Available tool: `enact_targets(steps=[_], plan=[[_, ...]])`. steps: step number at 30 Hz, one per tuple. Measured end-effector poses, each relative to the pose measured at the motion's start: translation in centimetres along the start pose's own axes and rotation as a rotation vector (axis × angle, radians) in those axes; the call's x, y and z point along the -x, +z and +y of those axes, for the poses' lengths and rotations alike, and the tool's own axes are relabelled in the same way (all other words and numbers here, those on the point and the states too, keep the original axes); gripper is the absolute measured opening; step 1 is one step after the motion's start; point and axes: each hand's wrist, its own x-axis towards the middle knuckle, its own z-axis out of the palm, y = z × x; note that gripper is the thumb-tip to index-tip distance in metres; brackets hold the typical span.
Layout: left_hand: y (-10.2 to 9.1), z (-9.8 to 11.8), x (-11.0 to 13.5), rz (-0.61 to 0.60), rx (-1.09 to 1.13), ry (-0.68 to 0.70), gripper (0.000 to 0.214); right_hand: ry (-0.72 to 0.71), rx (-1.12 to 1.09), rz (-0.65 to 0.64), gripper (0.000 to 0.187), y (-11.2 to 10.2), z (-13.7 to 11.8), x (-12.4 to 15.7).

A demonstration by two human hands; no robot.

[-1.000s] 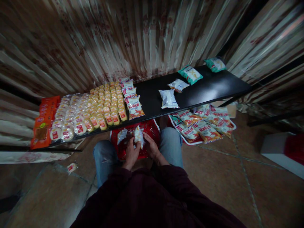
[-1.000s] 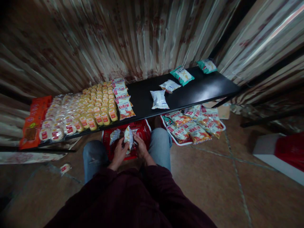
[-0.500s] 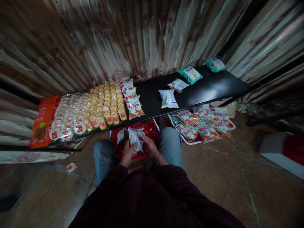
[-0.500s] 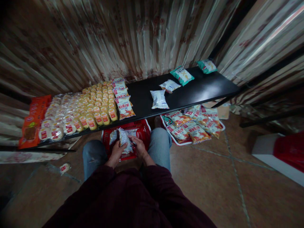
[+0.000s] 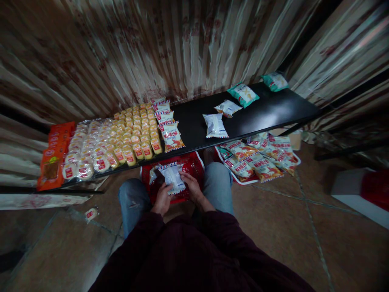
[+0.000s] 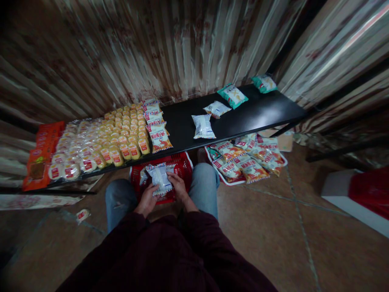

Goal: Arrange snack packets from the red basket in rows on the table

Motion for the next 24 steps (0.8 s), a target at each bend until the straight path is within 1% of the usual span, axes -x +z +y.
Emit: enact_targets(steps=[3,6,11,13,16,18,21,24], plan=[[-0.1,0.0,0.0,-0.018,0.027,0.004,0.035,-0.042,0.021,0.008,0.038,-0.1,0.2,-0.1],[-0.1,0.1,0.2,-0.027,-0.01,0.006,0.036,-0.097,0.069,0.01,0.037,-0.3,0.6,-0.3],[0.2,0.1,0.6,0.048,-0.098,0.041,0.044,-0.224,0.22,-0.008,0.034,-0.7,1.5,-0.9],[0.2,0.0,0.6,0.055,-0.098,0.055,0.045,-0.267,0.264,0.011,0.033,-0.8,1.9,-1.1],[0.1,-0.3,0.6,0.047,-0.076,0.058,0.047,-0.279,0.299,0.03,0.032,-0.8,2.3,-1.3],[0.0,-0.4,0.5,0.045,-0.053,0.048,0.046,-0.299,0.333,0.03,0.03,-0.8,2.3,-1.3],[0.0,-0.5,0.6,0.042,-0.028,0.024,0.046,-0.387,0.411,0.036,0.022,-0.9,2.1,-1.1],[0.0,-0.6,0.7,0.044,-0.035,0.036,0.046,-0.437,0.481,0.018,0.016,-0.9,1.9,-0.8]])
